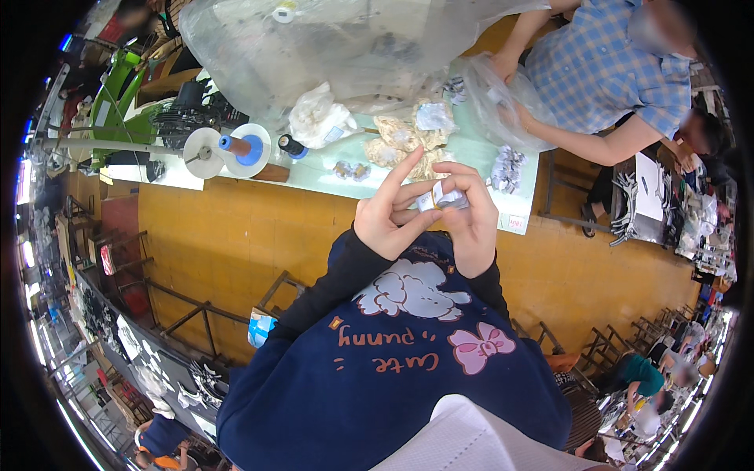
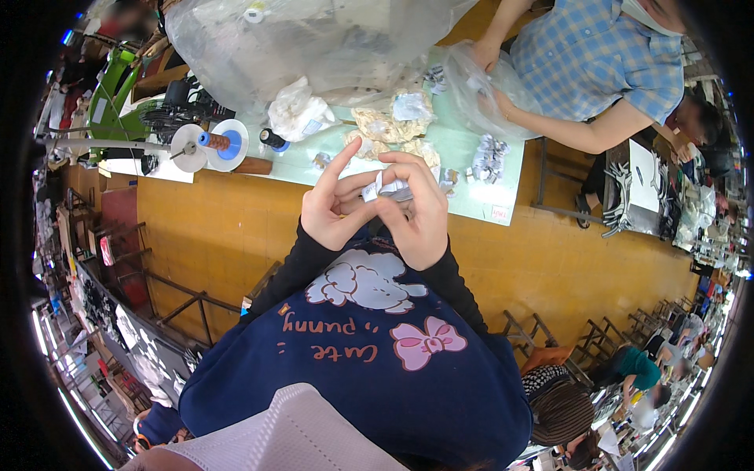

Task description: The person repeatedly picks small white items from a table and wraps each one individually in a thin white material. The wrapped items are placed back on the table. Other people are visible working at nearby tables.

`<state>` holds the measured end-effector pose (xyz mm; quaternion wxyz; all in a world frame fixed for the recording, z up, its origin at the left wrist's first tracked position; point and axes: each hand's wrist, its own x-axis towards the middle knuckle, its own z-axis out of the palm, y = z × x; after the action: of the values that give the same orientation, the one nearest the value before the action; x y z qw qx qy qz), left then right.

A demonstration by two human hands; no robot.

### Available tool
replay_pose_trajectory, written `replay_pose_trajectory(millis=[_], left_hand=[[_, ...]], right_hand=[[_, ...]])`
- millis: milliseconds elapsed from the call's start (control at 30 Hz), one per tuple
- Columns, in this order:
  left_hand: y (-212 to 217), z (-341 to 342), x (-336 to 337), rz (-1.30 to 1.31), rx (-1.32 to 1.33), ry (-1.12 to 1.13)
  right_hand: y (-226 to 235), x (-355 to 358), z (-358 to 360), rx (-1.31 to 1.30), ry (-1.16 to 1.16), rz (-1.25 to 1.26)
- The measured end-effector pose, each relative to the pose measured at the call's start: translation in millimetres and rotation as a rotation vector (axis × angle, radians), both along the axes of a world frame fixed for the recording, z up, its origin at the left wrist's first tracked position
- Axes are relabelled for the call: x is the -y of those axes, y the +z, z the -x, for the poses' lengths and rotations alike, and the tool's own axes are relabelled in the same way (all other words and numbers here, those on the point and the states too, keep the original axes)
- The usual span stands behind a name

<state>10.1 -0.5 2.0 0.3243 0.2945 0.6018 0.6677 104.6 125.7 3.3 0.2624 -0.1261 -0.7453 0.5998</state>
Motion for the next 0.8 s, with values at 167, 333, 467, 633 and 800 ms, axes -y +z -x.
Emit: replay_pose_trajectory(millis=[167, 333, 467, 633, 800], left_hand=[[-32, 5, 2, 0.198, -0.229, 0.083], [-134, 14, 24, 0.516, -0.201, 0.053], [-266, 58, 51, 0.577, 0.628, 0.317], [-383, 134, 95, 0.524, 0.705, 0.635], [-437, 185, 101, 0.343, 0.759, 0.908]], right_hand=[[-41, 9, 12, 0.210, -0.008, 0.028], [-82, 15, 3, 0.323, -0.036, 0.105], [-95, 5, -17, 0.403, -0.147, 0.100], [-98, -15, -39, 0.472, -0.301, 0.069], [-141, -54, -67, 0.433, -0.470, 0.039]])
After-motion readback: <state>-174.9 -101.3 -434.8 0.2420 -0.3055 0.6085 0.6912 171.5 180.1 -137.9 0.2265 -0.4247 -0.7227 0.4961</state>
